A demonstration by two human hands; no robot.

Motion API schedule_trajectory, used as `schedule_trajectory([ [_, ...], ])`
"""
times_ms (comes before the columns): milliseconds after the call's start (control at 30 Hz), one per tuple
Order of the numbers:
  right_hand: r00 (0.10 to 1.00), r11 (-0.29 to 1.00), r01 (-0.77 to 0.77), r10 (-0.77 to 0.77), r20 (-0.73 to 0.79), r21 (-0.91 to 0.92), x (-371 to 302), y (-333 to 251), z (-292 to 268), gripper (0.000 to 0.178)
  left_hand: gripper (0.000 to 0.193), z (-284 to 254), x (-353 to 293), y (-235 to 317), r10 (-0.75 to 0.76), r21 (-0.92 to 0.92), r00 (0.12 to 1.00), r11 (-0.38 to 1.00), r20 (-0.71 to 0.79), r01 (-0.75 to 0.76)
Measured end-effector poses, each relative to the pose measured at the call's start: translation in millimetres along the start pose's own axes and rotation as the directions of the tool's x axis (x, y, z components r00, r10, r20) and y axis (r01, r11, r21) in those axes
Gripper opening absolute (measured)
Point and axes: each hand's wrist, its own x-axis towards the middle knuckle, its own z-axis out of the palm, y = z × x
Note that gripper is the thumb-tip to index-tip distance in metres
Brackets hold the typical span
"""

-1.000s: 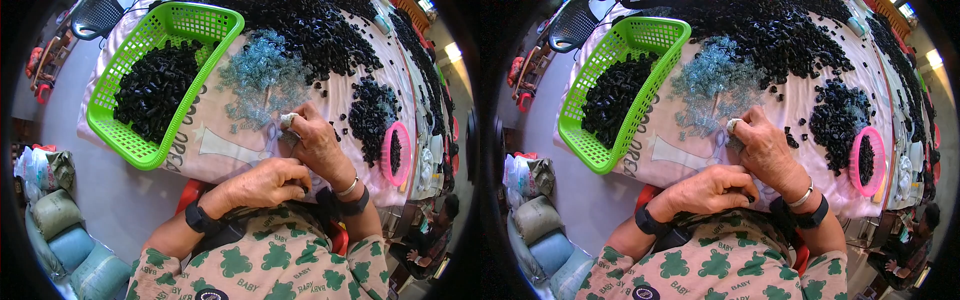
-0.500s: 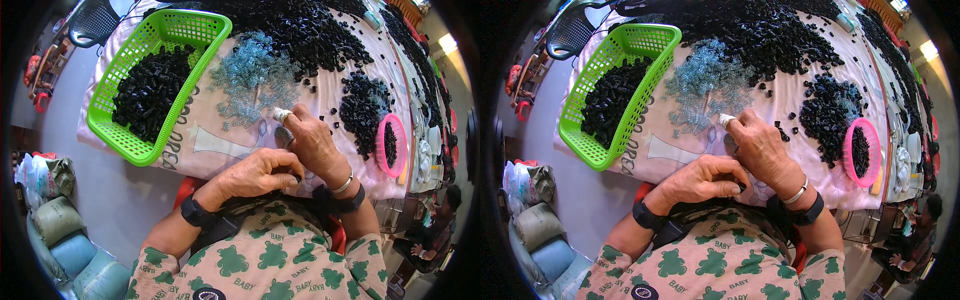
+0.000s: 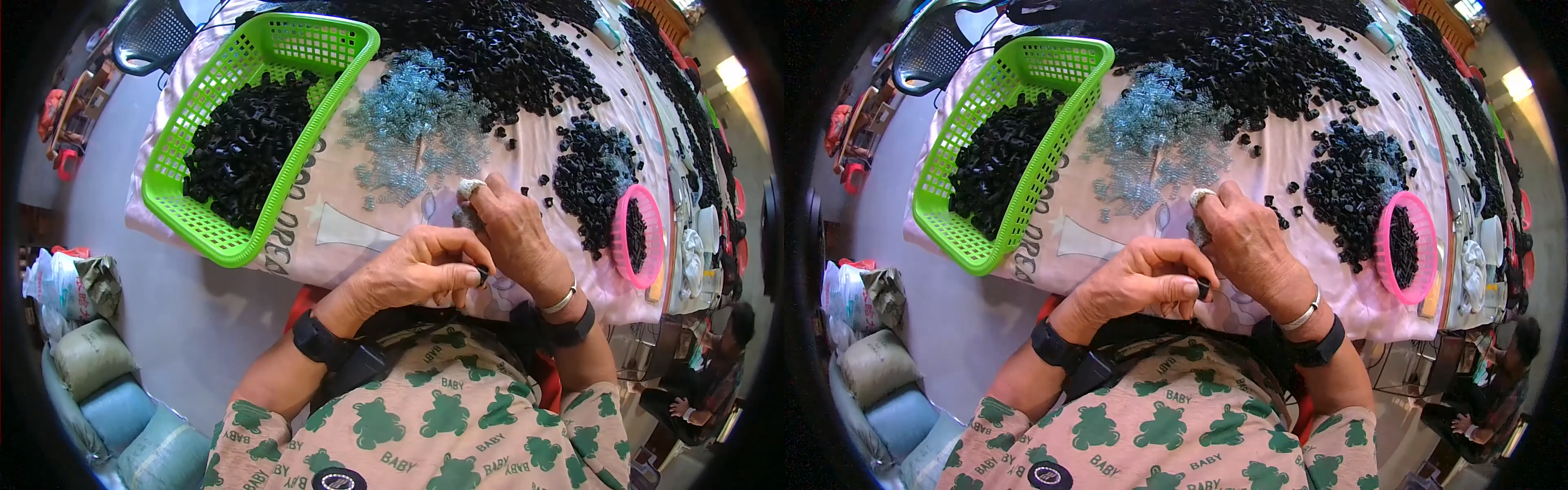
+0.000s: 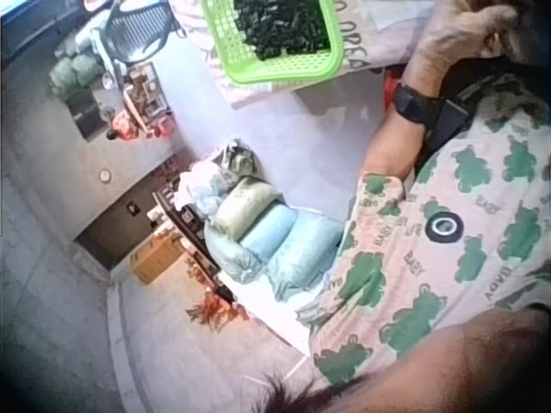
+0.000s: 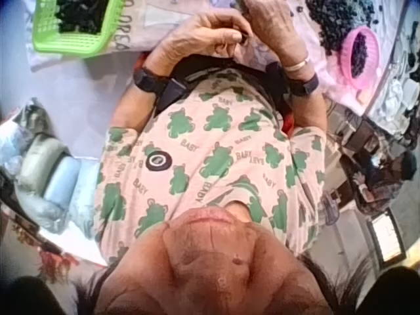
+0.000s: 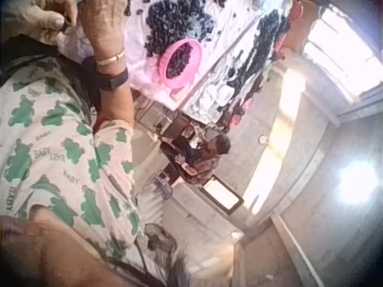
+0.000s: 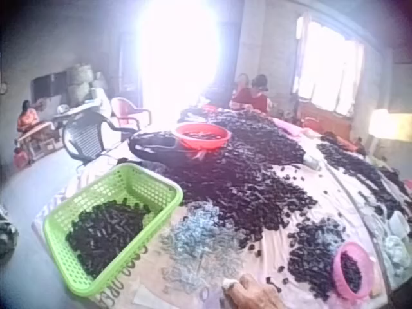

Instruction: Sorting and preparing small rubber/plastic footwear components at an assembly table.

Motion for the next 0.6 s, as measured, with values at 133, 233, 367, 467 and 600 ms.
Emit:
schedule_trajectory([
  [133,0.986,0.972,-0.038,0.073,-0.148,0.23,-17.1,12.0,1.7,0.028,0.02,6.9,1.5,3.7,0.052,-0.04,0.996,0.998,-0.066,-0.055],
  [233,0.949,0.735,-0.168,0.3,-0.094,0.657,-30.6,10.8,-2.4,0.018,0.019,7.5,1.4,0.1,0.063,-0.012,0.989,0.998,-0.132,-0.065],
  [367,0.883,0.275,-0.237,0.462,0.088,0.932,-40.7,-4.3,-12.6,0.012,0.02,8.9,1.4,3.3,0.039,0.069,0.982,0.997,-0.185,-0.027],
  [467,0.864,0.111,-0.201,0.489,0.122,0.973,-42.4,-14.1,-6.7,0.014,0.02,10.7,2.3,4.2,0.057,0.053,0.979,0.997,-0.194,-0.048],
  [600,0.889,0.105,-0.131,0.452,0.07,0.986,-42.6,-22.9,1.1,0.016,0.019,11.4,2.4,3.6,0.08,0.045,0.968,0.996,-0.239,-0.072],
])
